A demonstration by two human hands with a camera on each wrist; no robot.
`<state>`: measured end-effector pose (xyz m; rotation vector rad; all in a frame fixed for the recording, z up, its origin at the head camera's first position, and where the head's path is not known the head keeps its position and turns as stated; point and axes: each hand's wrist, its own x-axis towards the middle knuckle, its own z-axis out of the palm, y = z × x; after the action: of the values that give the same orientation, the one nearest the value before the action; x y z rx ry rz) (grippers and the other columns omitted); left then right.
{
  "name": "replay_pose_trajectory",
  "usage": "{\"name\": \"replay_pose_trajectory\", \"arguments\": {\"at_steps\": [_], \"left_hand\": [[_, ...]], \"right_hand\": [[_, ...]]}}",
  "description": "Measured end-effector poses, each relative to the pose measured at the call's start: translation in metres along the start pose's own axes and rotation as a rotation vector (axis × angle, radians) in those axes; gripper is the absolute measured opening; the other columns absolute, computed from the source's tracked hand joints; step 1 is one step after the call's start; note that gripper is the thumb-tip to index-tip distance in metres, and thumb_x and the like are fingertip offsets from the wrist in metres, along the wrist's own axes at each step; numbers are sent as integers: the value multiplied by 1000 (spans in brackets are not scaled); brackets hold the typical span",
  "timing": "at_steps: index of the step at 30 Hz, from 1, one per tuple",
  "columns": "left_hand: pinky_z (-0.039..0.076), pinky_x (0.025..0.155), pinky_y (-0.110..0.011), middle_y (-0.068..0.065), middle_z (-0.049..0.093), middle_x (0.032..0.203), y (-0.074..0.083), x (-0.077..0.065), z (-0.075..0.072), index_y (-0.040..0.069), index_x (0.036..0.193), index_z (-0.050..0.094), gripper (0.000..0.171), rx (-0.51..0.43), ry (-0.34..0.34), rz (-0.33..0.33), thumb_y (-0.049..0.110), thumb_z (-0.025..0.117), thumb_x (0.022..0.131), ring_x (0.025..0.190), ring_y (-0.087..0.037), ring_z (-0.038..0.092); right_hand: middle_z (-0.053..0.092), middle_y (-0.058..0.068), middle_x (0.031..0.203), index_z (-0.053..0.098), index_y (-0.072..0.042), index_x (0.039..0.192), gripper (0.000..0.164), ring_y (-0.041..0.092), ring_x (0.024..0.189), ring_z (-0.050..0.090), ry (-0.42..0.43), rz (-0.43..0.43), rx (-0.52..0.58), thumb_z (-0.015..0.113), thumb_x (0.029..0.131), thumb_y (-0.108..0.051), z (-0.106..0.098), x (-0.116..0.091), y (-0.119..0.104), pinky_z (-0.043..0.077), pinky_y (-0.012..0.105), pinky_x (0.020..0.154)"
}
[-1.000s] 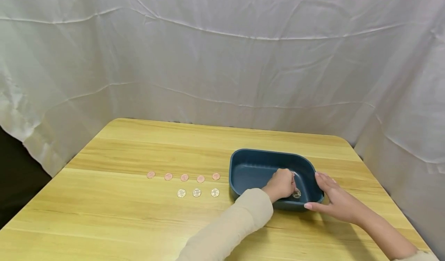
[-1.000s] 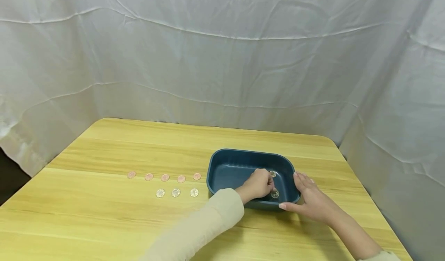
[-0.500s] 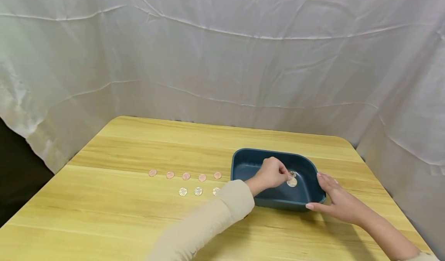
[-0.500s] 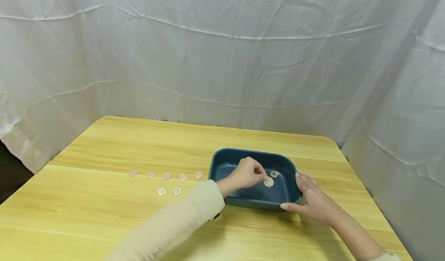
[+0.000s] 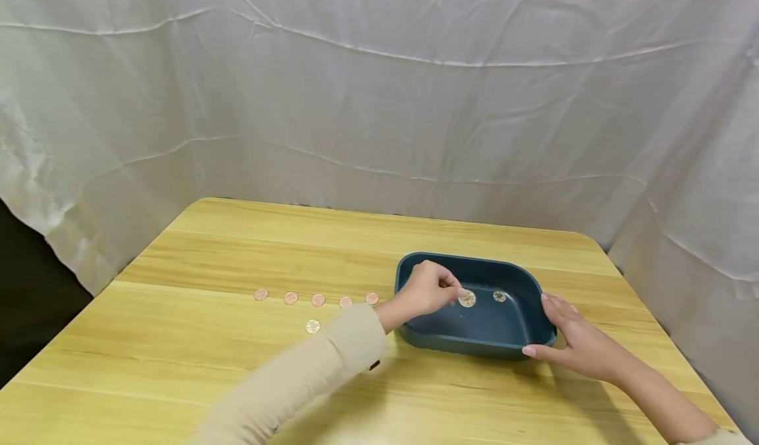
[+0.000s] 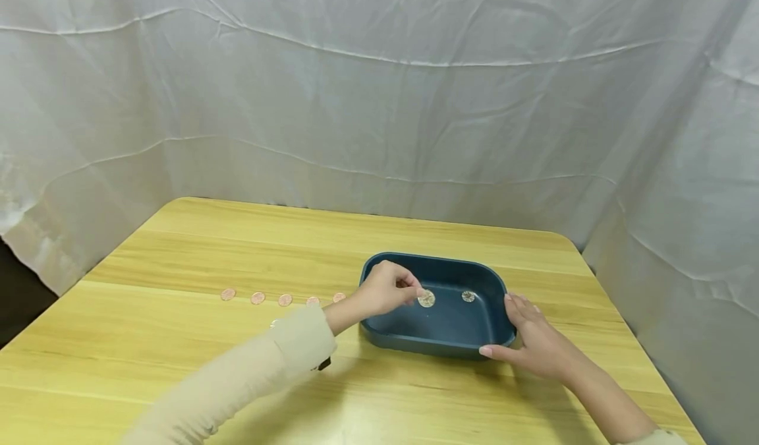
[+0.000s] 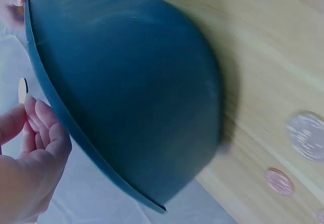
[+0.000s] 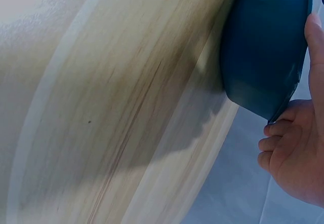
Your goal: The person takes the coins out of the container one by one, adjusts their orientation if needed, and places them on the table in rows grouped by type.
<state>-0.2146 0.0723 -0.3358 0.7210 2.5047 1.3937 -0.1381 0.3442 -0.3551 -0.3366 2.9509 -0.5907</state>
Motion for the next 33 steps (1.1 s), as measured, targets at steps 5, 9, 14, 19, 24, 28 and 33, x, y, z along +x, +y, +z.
{"name": "replay_pose_trajectory", "arguments": {"at_steps": [5, 9, 14, 19, 24, 28, 33], "left_hand": [[43, 51, -18, -12, 70, 73, -10, -12, -15, 2, 81, 72, 14, -43, 39, 12, 10, 63, 87, 73, -29, 68], [45, 51, -18, -15, 68, 72, -20, -25, -30, -1, 81, 70, 13, -68, 64, 7, 8, 64, 86, 73, -33, 67], [48, 54, -19, -14, 67, 73, -32, -41, -50, -2, 81, 69, 11, -84, 102, -24, 7, 64, 86, 68, -27, 66], [49, 55, -21, -13, 67, 71, -50, -51, -68, -2, 81, 67, 11, -72, 160, -69, 7, 65, 85, 69, -29, 65], [54, 63, -30, -12, 65, 72, -73, -63, -83, -4, 83, 66, 11, -57, 182, -107, 6, 64, 86, 67, -25, 64], [55, 66, -33, -12, 64, 74, -82, -77, -95, -5, 84, 65, 11, -39, 165, -145, 5, 62, 87, 68, -24, 63], [52, 59, -22, -10, 62, 71, -89, -92, -106, -5, 83, 65, 12, -5, 166, -160, 5, 61, 87, 66, -23, 62]], "right_hand": [[16, 34, 147, 17, 12, 142, 101, 55, 133, 14, -3, -5, -1, 69, 78, -47, 1, 0, 0, 21, 69, 97], [17, 34, 147, 16, 11, 143, 102, 55, 133, 14, -4, -8, -10, 69, 78, -47, 1, 0, 0, 21, 69, 97], [17, 34, 147, 16, 11, 143, 101, 55, 133, 13, 3, -18, -19, 69, 78, -47, 0, 0, 1, 22, 70, 96], [15, 34, 148, 16, 12, 142, 102, 54, 135, 7, 1, -18, -22, 68, 78, -47, -2, 0, 2, 19, 71, 97], [15, 34, 148, 16, 12, 142, 102, 54, 135, 6, -5, -19, -22, 68, 78, -47, -2, -1, 4, 18, 71, 97], [15, 35, 147, 16, 13, 142, 102, 54, 135, 6, -10, -19, -20, 68, 78, -47, -3, -2, 6, 17, 70, 98], [16, 34, 147, 16, 12, 142, 101, 54, 135, 6, -3, -19, -25, 68, 78, -46, -3, -3, 8, 17, 70, 99]]}}
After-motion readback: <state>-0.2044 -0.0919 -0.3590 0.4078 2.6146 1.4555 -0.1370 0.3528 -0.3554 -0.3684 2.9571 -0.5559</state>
